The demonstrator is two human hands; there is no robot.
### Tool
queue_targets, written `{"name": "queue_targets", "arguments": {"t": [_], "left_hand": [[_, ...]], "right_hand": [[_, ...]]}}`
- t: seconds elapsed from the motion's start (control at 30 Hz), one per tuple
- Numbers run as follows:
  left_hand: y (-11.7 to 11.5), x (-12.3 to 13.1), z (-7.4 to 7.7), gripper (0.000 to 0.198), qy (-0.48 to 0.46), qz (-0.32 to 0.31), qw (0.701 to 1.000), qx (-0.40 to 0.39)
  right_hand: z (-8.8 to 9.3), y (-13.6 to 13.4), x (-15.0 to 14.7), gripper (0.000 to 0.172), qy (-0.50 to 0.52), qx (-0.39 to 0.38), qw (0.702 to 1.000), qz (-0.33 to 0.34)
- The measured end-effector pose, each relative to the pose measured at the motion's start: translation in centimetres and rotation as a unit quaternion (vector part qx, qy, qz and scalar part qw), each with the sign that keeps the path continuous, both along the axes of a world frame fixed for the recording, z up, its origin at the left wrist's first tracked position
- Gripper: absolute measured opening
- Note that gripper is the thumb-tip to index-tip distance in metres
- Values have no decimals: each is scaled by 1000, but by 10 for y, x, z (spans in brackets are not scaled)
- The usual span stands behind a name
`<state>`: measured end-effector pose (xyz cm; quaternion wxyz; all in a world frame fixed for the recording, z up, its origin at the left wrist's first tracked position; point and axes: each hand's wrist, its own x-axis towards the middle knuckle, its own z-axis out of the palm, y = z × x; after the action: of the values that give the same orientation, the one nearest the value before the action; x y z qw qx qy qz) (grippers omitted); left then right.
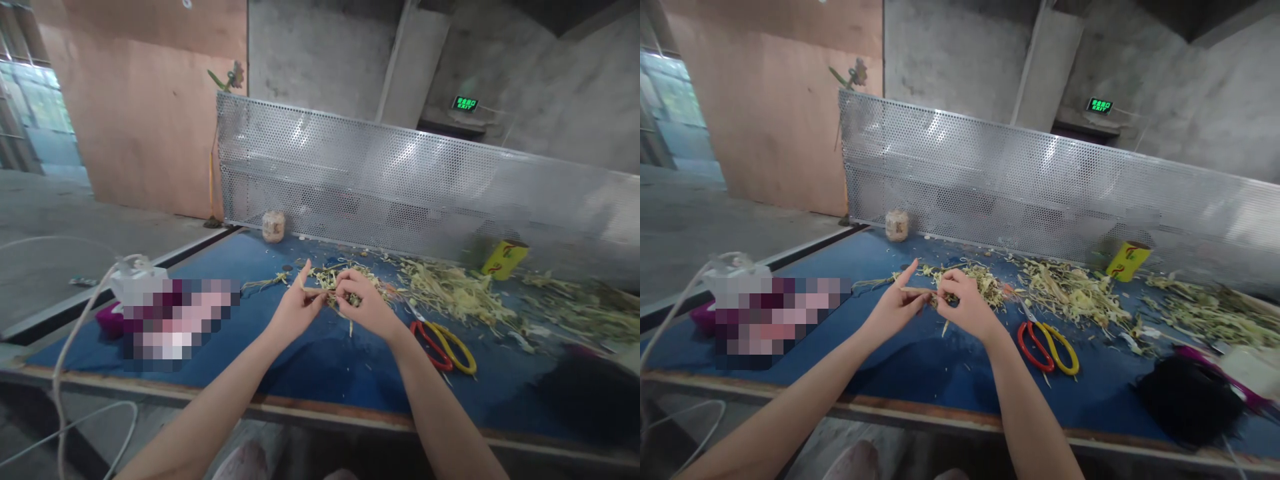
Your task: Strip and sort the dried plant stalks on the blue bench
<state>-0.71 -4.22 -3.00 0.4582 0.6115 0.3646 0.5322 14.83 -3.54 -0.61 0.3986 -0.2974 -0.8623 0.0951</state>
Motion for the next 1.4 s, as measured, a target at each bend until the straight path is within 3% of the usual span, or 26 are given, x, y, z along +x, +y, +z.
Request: {"name": "queue_targets", "arguments": {"t": [0.73, 1.4], "left_hand": [[3, -1, -1, 81, 35, 10, 999, 11], [6, -1, -5, 79, 6, 7, 1000, 5]], "right_hand": [[0, -1, -2, 12, -52, 19, 998, -3], [1, -2, -2, 11, -74, 45, 996, -17]]}}
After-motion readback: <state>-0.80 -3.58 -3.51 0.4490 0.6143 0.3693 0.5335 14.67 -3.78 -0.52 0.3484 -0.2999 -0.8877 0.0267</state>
